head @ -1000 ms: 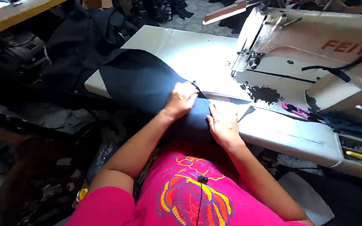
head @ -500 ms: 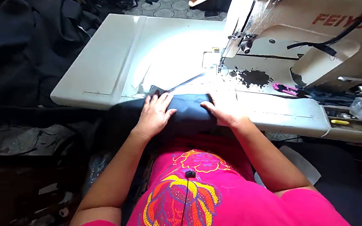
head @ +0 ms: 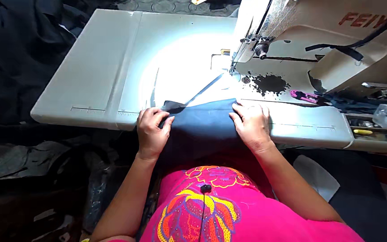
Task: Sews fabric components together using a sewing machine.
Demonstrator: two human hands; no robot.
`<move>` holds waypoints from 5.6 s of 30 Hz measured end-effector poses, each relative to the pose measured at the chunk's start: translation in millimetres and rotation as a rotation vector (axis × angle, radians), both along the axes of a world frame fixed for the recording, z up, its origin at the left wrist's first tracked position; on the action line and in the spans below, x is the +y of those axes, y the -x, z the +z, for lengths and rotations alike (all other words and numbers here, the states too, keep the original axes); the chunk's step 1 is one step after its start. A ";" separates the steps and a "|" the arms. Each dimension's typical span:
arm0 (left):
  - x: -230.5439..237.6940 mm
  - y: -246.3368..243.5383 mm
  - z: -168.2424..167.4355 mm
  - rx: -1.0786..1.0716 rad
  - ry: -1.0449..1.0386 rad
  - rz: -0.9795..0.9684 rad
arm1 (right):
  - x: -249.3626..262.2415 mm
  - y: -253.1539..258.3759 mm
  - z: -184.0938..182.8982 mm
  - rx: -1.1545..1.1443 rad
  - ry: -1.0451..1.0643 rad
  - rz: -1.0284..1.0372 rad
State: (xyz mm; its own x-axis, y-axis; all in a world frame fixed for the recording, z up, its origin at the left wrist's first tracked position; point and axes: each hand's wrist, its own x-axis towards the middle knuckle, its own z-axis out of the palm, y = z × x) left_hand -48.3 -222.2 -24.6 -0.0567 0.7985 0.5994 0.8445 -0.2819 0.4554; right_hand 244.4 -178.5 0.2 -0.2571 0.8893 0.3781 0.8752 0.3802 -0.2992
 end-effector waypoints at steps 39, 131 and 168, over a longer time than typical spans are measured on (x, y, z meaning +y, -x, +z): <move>-53.2 -9.7 84.7 -0.075 -0.182 -0.337 | -52.0 -33.0 75.4 0.579 -0.307 0.362; 92.5 -112.2 25.1 0.396 0.379 -0.621 | 149.7 -69.6 4.6 -0.091 0.147 0.813; 117.1 -117.6 30.8 0.457 0.416 -0.610 | 178.4 -65.3 19.7 -0.105 0.233 0.764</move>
